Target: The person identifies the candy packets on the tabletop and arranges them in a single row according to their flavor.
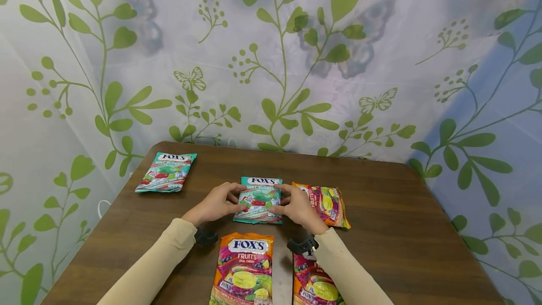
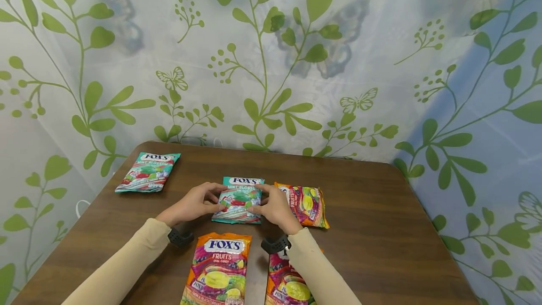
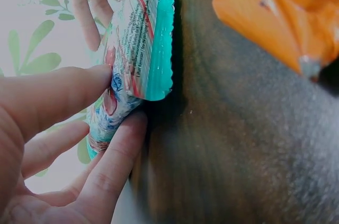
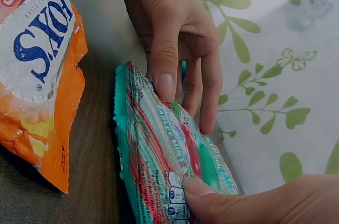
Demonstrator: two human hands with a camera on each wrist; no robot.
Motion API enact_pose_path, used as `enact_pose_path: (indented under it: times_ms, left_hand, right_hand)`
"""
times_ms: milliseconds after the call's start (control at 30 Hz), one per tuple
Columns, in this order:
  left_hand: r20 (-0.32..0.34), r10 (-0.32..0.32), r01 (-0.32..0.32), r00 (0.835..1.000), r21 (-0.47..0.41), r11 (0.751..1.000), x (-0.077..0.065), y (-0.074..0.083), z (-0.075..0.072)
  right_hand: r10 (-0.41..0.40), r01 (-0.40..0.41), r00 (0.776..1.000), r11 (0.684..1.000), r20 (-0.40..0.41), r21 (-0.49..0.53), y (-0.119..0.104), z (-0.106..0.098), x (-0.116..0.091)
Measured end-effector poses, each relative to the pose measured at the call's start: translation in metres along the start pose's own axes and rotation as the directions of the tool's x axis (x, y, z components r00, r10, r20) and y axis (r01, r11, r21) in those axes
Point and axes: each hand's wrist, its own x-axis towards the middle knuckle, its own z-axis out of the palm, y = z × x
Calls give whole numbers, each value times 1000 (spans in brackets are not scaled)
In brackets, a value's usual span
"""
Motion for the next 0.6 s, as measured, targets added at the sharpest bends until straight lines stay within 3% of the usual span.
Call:
enact_pose_path:
  times_ms: [600]
  left_hand:
    - [-6,8,-8,1000,-17,1000,-1,-1,2]
  right_hand:
    - [-4,4,1000,1000,8,22,1,-1,-1]
